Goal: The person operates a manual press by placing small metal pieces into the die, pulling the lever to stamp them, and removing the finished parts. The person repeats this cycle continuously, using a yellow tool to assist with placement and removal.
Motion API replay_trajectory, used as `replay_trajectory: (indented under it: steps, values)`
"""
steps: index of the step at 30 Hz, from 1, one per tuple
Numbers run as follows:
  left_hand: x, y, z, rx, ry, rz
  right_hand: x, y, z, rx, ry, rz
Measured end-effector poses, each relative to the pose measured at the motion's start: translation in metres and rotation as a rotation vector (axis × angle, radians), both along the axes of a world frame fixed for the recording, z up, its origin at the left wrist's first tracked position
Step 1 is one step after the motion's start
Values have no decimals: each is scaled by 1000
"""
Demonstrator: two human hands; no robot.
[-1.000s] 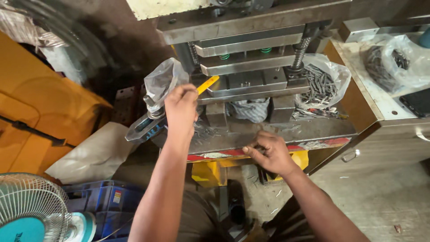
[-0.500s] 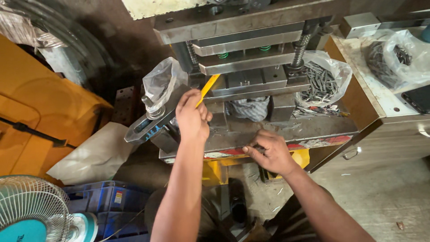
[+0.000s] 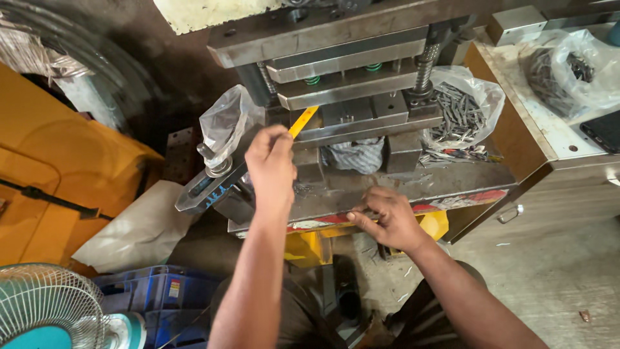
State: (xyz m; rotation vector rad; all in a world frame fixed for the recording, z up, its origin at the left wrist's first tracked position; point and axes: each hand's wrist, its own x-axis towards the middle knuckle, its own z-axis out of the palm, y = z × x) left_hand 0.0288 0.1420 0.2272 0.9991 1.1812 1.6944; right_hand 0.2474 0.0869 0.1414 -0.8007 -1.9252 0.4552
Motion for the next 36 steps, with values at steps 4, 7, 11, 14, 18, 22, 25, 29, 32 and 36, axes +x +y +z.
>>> replay_trajectory:
  steps: [4,7,11,14,18,22,25,29,32,36]
  values:
    - [-5,22,13,-123,137,-34,1,0,2,49,15,0]
    - [-12,30,14,-150,-52,-121,1,0,2,40,11,-10]
    - [-14,29,2,-177,-276,-179,-2,2,0,12,-31,-37]
    - [-9,25,-11,-161,-360,-155,-3,1,0,50,-42,-36]
    - [-3,25,-21,-146,-457,-146,-3,-3,2,12,-78,-59]
    - [0,24,-22,-145,-521,-134,-4,-4,4,32,-61,-30]
    - [-1,19,-21,-133,-577,-130,-5,-4,3,35,-52,-17]
    - [-10,0,-25,-132,-600,-115,-7,-4,-2,28,-50,-15]
    - [-25,-39,-45,-128,-623,-102,-9,-5,-3,-126,-40,-68]
    - [-47,-118,-109,-128,-758,-183,-15,-3,17,-74,33,-88]
